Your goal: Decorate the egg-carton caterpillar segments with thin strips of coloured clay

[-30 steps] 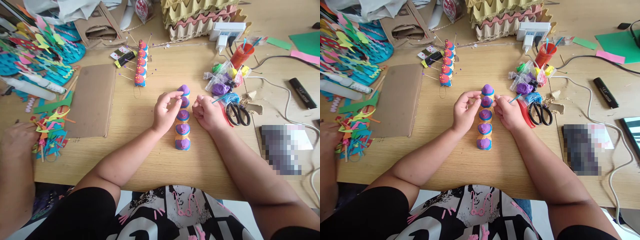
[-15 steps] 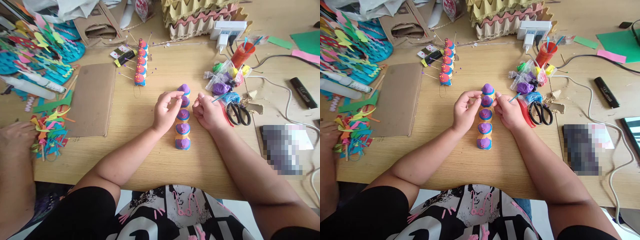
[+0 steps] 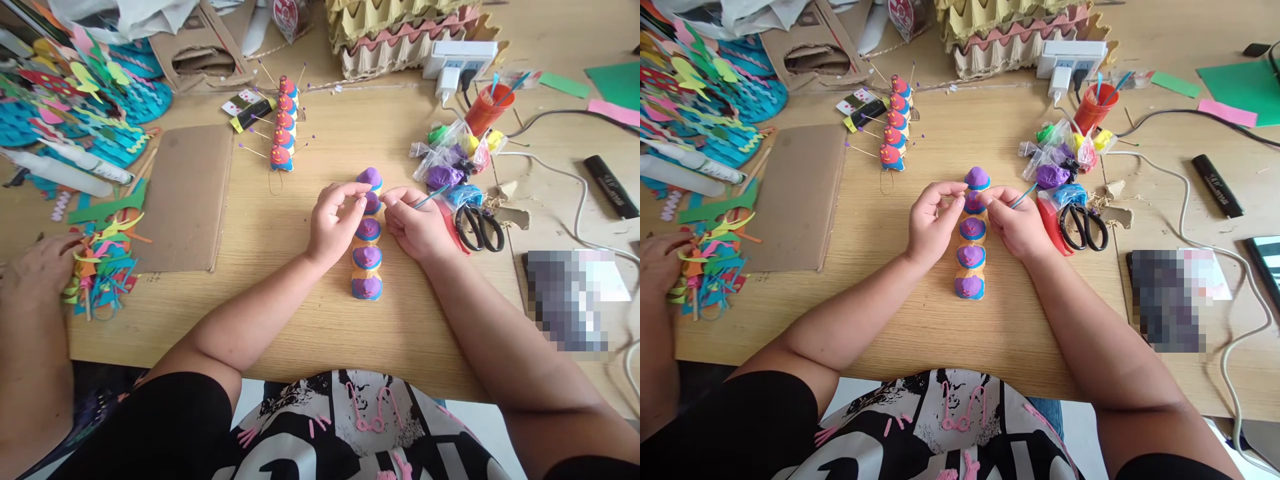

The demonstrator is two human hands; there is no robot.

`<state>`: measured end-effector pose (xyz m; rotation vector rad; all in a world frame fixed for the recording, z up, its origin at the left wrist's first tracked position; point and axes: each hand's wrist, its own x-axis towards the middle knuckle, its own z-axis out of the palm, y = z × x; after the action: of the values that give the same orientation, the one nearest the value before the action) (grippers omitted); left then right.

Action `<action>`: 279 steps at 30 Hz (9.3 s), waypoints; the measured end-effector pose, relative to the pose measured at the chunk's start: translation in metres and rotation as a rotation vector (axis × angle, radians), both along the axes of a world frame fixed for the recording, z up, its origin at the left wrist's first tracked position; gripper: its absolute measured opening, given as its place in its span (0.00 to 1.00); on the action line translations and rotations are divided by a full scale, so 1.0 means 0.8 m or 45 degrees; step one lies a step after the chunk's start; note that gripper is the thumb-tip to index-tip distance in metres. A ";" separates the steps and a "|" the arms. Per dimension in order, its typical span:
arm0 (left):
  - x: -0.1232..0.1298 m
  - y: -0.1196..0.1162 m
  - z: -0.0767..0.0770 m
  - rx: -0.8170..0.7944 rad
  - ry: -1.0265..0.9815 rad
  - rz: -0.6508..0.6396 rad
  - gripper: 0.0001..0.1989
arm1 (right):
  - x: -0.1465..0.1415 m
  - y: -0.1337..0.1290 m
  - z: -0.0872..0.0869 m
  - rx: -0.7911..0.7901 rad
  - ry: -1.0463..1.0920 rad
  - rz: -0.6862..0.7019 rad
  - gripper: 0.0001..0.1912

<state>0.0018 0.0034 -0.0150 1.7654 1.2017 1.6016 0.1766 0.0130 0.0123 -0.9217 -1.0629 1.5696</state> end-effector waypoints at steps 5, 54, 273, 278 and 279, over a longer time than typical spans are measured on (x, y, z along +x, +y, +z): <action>0.000 0.000 0.000 -0.007 0.014 -0.007 0.11 | 0.001 0.002 -0.002 -0.009 -0.008 0.051 0.29; 0.000 -0.003 0.010 0.057 0.087 -0.037 0.13 | -0.006 -0.006 0.005 0.030 -0.053 0.029 0.29; 0.005 -0.002 0.003 -0.146 -0.211 -0.143 0.17 | -0.002 -0.007 0.007 0.065 0.010 0.114 0.27; 0.006 -0.004 0.005 -0.182 -0.206 -0.142 0.19 | -0.002 -0.006 0.003 0.042 -0.043 0.079 0.29; 0.006 -0.004 0.005 -0.185 -0.200 -0.141 0.19 | -0.002 -0.005 0.003 0.041 -0.034 0.077 0.28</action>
<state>0.0063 0.0003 -0.0108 1.5574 1.0984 1.5183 0.1748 0.0088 0.0143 -0.8983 -1.1410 1.5892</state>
